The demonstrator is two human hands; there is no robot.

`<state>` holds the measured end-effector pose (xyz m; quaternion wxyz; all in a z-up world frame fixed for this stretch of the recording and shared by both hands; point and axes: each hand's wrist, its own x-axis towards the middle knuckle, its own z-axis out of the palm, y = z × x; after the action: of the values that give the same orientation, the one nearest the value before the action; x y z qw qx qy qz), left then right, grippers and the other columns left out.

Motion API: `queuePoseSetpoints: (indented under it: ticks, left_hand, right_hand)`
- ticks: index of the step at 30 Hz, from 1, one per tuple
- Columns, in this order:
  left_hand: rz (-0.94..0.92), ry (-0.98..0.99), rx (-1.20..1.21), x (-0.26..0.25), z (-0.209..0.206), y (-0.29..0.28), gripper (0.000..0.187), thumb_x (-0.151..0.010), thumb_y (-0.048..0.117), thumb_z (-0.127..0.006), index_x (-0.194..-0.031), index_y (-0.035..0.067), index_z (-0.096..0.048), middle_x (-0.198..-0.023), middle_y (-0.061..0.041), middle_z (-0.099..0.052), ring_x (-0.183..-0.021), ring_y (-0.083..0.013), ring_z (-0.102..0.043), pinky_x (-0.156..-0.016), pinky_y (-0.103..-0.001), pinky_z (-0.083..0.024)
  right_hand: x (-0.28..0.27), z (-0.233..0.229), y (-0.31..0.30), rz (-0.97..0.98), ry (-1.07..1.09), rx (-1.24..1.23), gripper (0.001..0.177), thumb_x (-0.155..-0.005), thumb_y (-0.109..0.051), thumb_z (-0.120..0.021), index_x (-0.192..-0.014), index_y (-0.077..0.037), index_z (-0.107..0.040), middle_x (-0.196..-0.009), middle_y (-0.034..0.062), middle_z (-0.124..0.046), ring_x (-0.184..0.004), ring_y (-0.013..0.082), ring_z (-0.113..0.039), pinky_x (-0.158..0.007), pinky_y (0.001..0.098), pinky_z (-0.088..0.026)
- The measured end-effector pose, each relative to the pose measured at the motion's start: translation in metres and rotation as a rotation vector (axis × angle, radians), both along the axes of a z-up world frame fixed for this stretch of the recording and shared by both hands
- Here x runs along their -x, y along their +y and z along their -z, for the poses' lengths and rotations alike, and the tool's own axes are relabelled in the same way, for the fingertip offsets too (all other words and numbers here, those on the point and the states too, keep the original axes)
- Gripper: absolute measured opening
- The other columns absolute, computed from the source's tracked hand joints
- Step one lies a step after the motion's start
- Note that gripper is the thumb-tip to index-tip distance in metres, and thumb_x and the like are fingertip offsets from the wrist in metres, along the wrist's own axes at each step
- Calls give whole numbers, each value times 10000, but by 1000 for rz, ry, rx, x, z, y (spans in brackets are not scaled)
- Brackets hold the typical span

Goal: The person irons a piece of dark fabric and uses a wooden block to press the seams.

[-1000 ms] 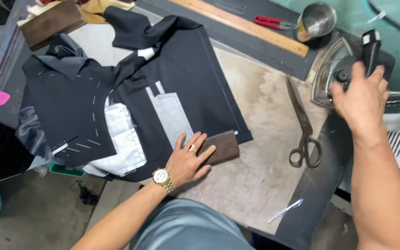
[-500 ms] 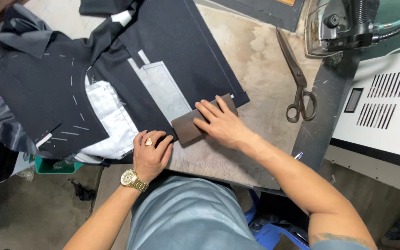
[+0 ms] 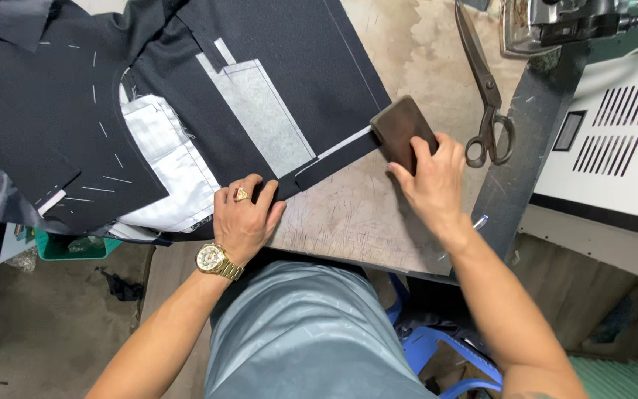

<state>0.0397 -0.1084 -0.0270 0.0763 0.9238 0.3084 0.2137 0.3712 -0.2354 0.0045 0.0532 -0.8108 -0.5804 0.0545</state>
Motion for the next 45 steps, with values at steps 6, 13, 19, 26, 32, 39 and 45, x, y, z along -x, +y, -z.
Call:
queuePoseSetpoints:
  ticks: [6,13,19,26,32,39,45]
  left_hand:
    - [136,-6,-94,-6,6,5,133,-990,222,-646,-1011,105,-705,-1008,-119,-677,-944,-297,-687,-780,-413,-500]
    - [65,-183,102,12,-10,35,61,-946,100,-714,-991,71,-743,-980,-75,-718,-864,-268,-702,-724,-379,-540]
    - [386,-222,222,11,-12,47,179,-952,187,-716,-1073,62,-755,-1055,-124,-723,-949,-304,-715,-816,-436,-556]
    - [693,-312,119,-16,2,83,270,-829,-4,-775,-1088,54,-727,-1084,-180,-707,-989,-365,-711,-881,-483,-571]
    - [954,-216,53,-42,5,109,442,-883,118,-784,-1303,39,-673,-1356,-244,-639,-1276,-408,-613,-1062,-507,-473]
    - [1013,12,7,-37,35,116,527,-990,287,-673,-1480,115,-586,-1554,-212,-505,-1470,-371,-427,-1203,-522,-291]
    - [857,-85,76,-43,32,129,508,-910,39,-798,-1379,67,-604,-1525,-215,-517,-1447,-357,-434,-1203,-515,-291]
  right_hand:
    - [58,13,1,40,-90,-234,389,-940,-271,-807,-1205,-35,-646,-1409,304,-481,-1299,467,-463,-1032,605,-328]
    - [152,50,21,-181,257,-514,148,-986,-159,-684,-1048,-25,-692,-1246,184,-690,-1187,345,-651,-1090,526,-454]
    - [183,42,19,-171,196,-513,193,-991,-176,-655,-1068,-3,-688,-1291,224,-674,-1230,381,-646,-1112,538,-458]
    - [221,24,7,116,172,-668,107,-947,-70,-711,-1000,22,-720,-1147,186,-743,-1057,365,-719,-1021,521,-535]
    - [261,30,36,226,122,-569,267,-950,-180,-743,-1114,25,-696,-1360,246,-648,-1285,405,-614,-1113,546,-444]
    - [280,37,41,349,134,-561,187,-985,-116,-700,-1062,54,-692,-1379,267,-628,-1328,400,-577,-1157,552,-385]
    - [252,39,46,456,157,-605,223,-965,-88,-720,-1148,38,-697,-1443,242,-578,-1387,370,-511,-1198,536,-357]
